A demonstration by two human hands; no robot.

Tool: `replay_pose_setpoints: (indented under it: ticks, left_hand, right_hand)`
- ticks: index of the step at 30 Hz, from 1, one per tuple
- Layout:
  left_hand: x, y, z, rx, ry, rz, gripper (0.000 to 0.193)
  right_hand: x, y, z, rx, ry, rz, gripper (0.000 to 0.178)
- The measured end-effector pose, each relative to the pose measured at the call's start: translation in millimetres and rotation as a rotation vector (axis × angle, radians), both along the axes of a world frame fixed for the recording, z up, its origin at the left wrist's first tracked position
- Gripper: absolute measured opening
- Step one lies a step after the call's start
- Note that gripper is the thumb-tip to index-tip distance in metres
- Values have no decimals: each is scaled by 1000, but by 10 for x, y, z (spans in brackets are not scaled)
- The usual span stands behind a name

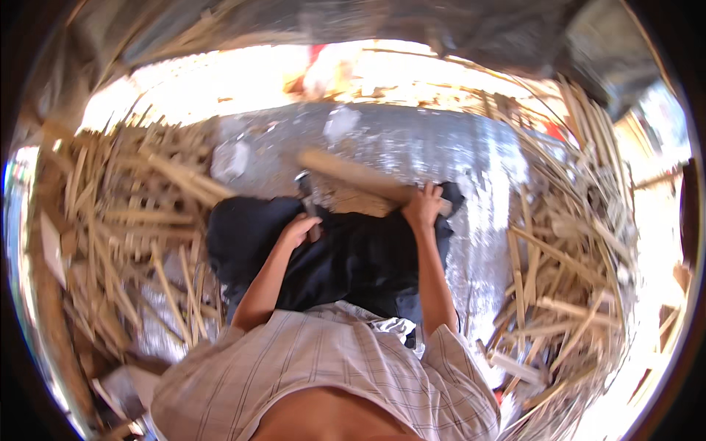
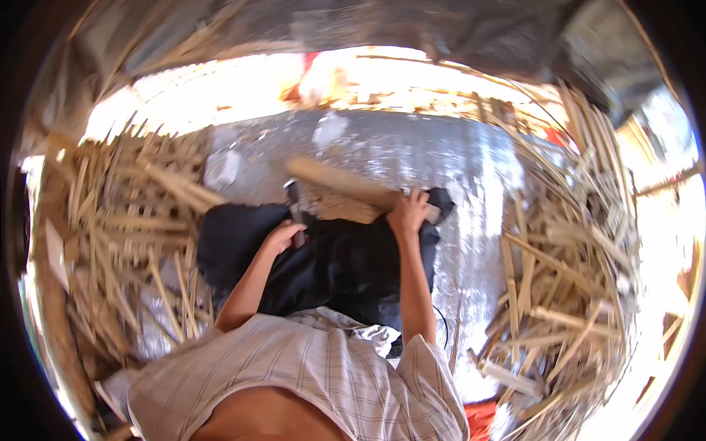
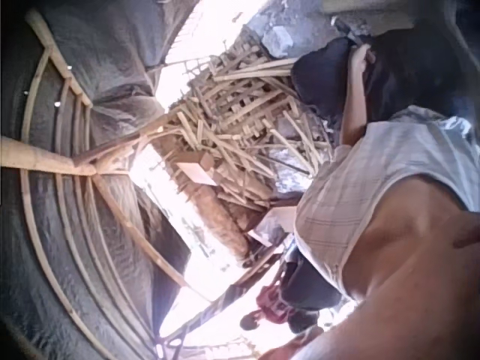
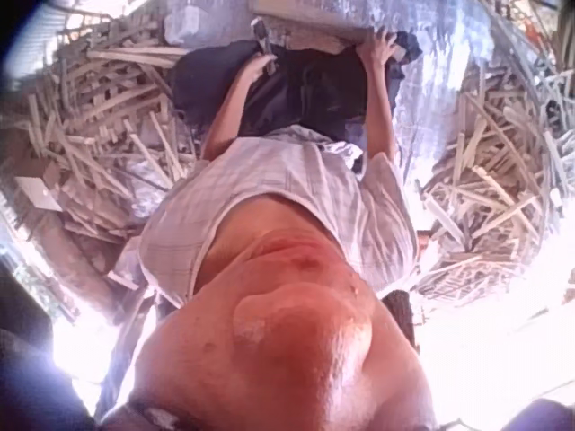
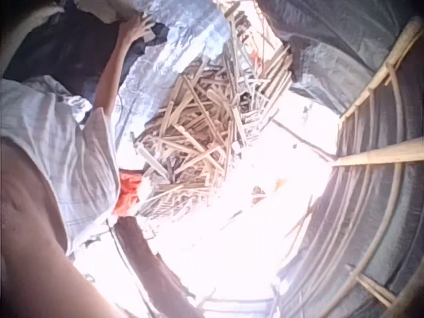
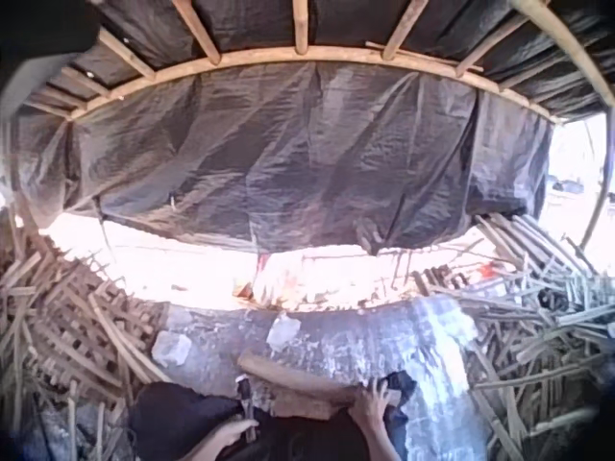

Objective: The person uses a chisel to carve and shape a piece of bamboo, occasionally striking the tool with a wooden mallet.

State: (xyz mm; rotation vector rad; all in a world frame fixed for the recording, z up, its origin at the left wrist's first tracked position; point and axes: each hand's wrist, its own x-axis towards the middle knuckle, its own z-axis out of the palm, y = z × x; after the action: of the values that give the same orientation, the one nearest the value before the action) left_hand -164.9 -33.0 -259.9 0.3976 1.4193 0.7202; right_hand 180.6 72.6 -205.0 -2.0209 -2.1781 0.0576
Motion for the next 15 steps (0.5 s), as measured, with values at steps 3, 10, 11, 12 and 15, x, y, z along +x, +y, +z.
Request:
replay_pose_setpoints:
  ticks: [3, 10, 11, 12, 15]
  left_hand:
    - [25, -91, -117, 51, -39, 54, 13]
    - [-27, -1, -217, 23, -23, 5, 12]
    - [-60, 1, -227, 28, -25, 12, 12]
    - [-92, -19, -220, 28, -26, 16, 13]
    - [1, 41, -204, 92, 14, -36, 13]
  right_hand:
    - [-36, -37, -48, -35, -30, -43, 55]
    - [-89, -140, -48, -50, 32, -7, 51]
    - [-150, -117, -24, -65, 40, 13, 50]
    - [-166, -50, -28, -175, 0, 57, 50]
    - [-6, 565, 64, -618, -155, 180, 50]
